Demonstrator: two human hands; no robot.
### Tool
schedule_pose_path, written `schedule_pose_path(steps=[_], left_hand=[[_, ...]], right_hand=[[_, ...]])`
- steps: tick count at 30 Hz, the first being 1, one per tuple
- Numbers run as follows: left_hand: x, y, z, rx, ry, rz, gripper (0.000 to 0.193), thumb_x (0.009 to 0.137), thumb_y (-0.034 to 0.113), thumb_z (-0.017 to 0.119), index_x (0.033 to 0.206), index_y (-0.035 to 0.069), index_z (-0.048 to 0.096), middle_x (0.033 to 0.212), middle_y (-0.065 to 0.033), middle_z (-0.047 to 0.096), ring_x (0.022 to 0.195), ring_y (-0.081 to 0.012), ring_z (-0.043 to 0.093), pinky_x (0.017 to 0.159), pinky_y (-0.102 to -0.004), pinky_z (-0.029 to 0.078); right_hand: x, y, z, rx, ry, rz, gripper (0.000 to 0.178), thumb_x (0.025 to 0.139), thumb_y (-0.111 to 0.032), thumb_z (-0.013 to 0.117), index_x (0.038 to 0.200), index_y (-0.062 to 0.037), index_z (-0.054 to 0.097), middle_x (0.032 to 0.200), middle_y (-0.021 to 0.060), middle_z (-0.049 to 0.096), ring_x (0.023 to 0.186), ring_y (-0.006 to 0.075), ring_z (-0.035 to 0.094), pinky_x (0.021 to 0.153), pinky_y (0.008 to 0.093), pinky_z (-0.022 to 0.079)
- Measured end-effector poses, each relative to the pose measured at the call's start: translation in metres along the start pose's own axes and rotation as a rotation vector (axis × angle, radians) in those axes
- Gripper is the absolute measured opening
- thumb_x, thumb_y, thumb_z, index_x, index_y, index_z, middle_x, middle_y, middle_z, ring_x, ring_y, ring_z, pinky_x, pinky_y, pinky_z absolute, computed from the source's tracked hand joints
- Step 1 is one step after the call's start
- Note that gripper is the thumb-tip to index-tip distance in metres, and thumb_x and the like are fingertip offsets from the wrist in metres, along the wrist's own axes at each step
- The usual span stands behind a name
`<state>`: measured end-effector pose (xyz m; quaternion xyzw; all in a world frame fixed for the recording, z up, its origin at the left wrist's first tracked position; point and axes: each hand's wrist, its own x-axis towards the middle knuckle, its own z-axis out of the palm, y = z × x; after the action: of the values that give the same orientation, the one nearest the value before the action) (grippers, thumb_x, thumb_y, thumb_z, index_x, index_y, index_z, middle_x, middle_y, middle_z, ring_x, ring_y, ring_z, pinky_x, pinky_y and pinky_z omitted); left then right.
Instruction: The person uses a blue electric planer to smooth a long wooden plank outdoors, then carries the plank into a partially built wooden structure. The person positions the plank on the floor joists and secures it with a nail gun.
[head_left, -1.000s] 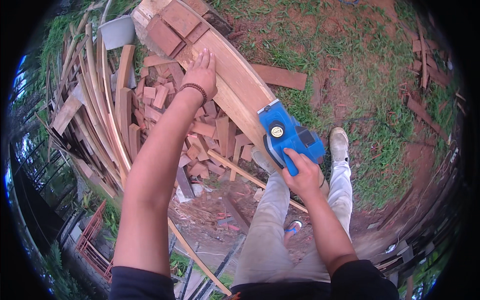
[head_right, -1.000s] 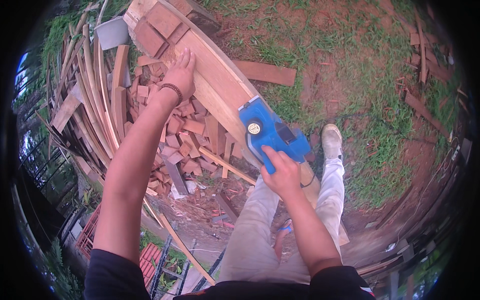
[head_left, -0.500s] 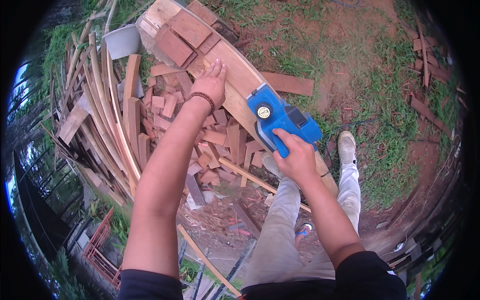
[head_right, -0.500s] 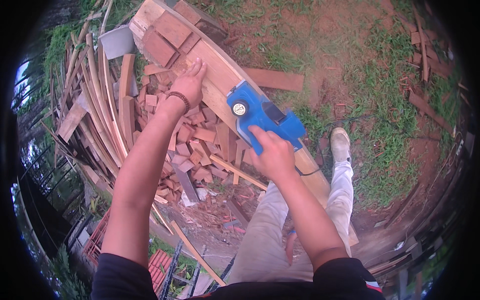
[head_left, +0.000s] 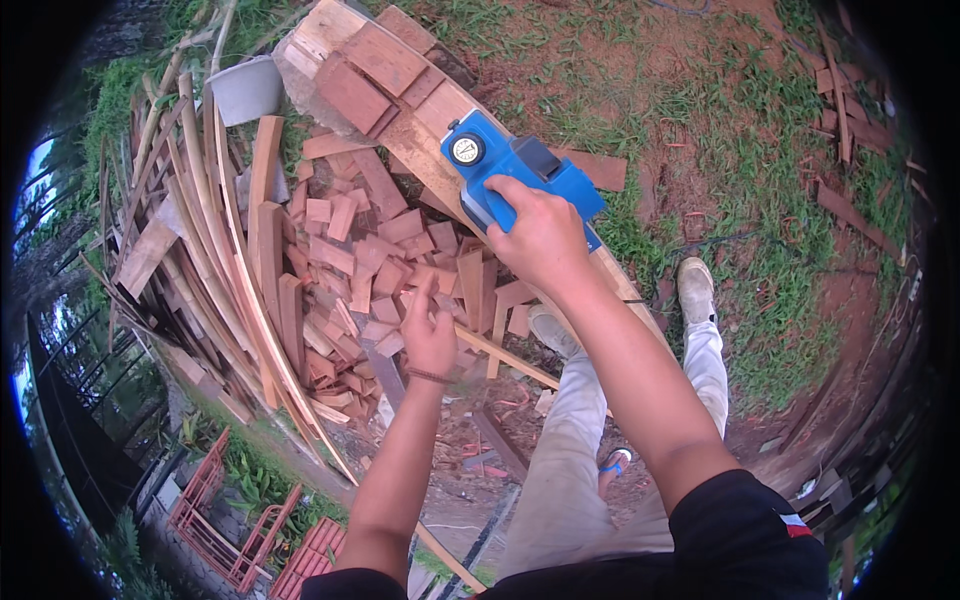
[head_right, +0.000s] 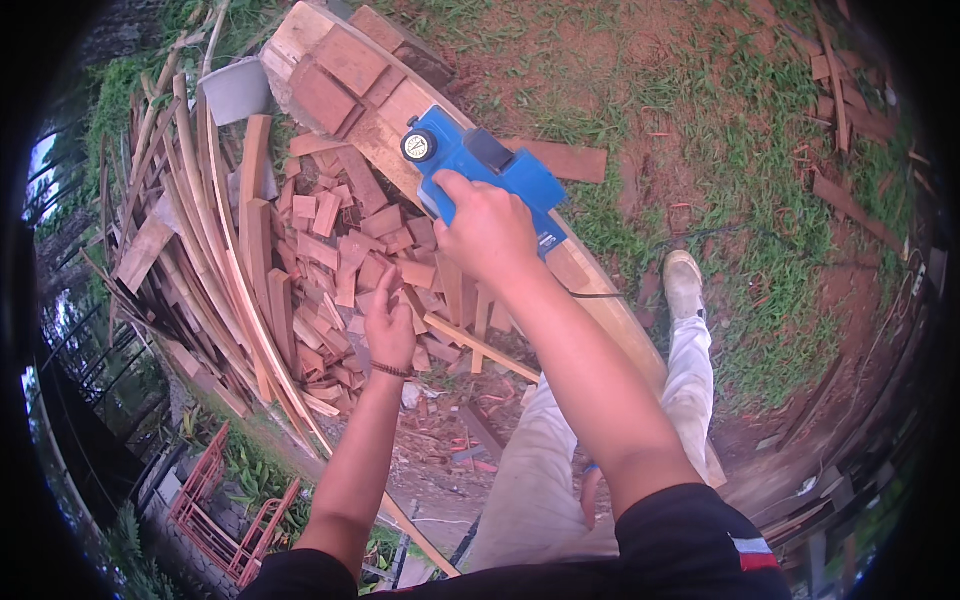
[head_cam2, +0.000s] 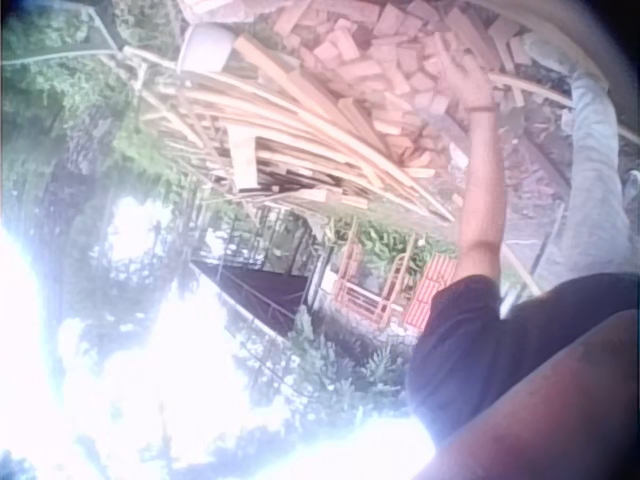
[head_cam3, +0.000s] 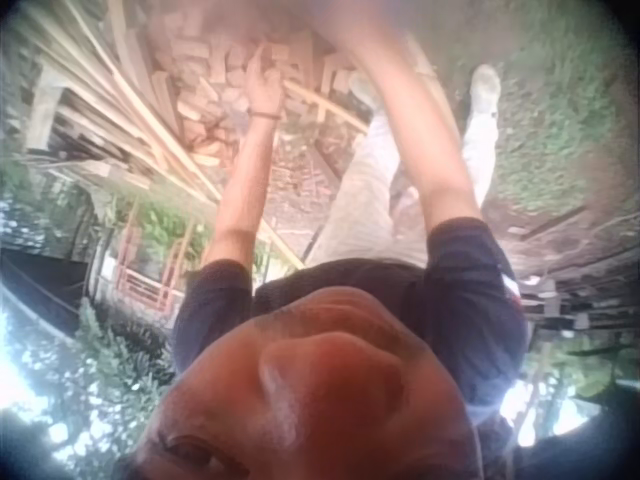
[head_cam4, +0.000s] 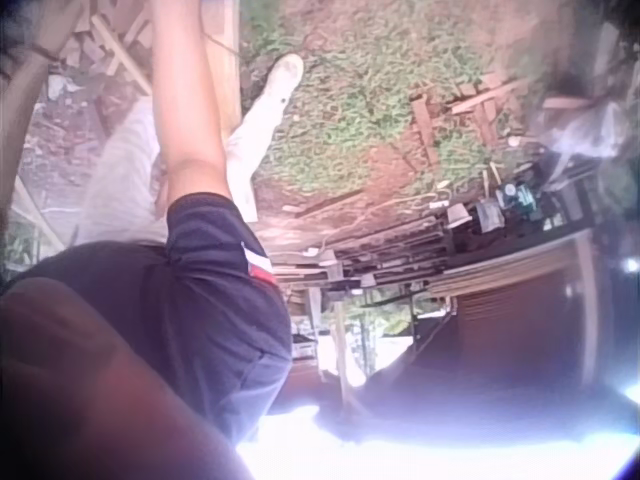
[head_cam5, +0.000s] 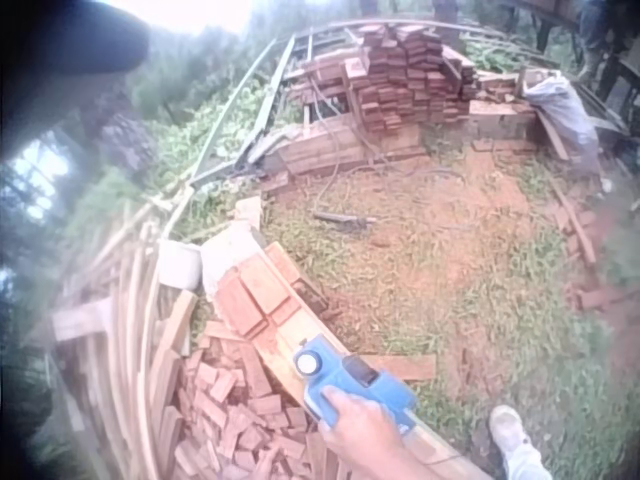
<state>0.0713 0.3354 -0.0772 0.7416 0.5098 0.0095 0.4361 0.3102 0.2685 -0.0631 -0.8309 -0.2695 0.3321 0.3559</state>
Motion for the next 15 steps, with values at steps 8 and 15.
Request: schedule_pose_path(steps=[8,15], left_hand=[[-0.287,0.002,0.054,0.142,-0.594,-0.259,0.052,0.084,0.021,0.066,0.133,0.006,0.059,0.130,-0.0184,0.062,0.124,-0.0355,0.057,0.107,-0.0443,0.045],[-0.328,0.009,0.107,0.385,-0.637,-0.203,0.048,0.084,0.032,0.066,0.128,0.011,0.065,0.142,-0.0141,0.054,0.133,-0.0343,0.047,0.113,-0.0459,0.040]], right_hand=[[0.040,-0.031,0.005,-0.012,-0.058,0.020,0.043,0.081,-0.021,0.070,0.124,-0.0171,0.066,0.100,0.0201,0.073,0.095,0.0399,0.070,0.086,0.0495,0.056],[-0.072,0.016,-0.009,-0.007,-0.080,0.018,0.043,0.079,-0.021,0.072,0.122,-0.0165,0.066,0.100,0.0177,0.072,0.092,0.0380,0.070,0.083,0.0480,0.057]])
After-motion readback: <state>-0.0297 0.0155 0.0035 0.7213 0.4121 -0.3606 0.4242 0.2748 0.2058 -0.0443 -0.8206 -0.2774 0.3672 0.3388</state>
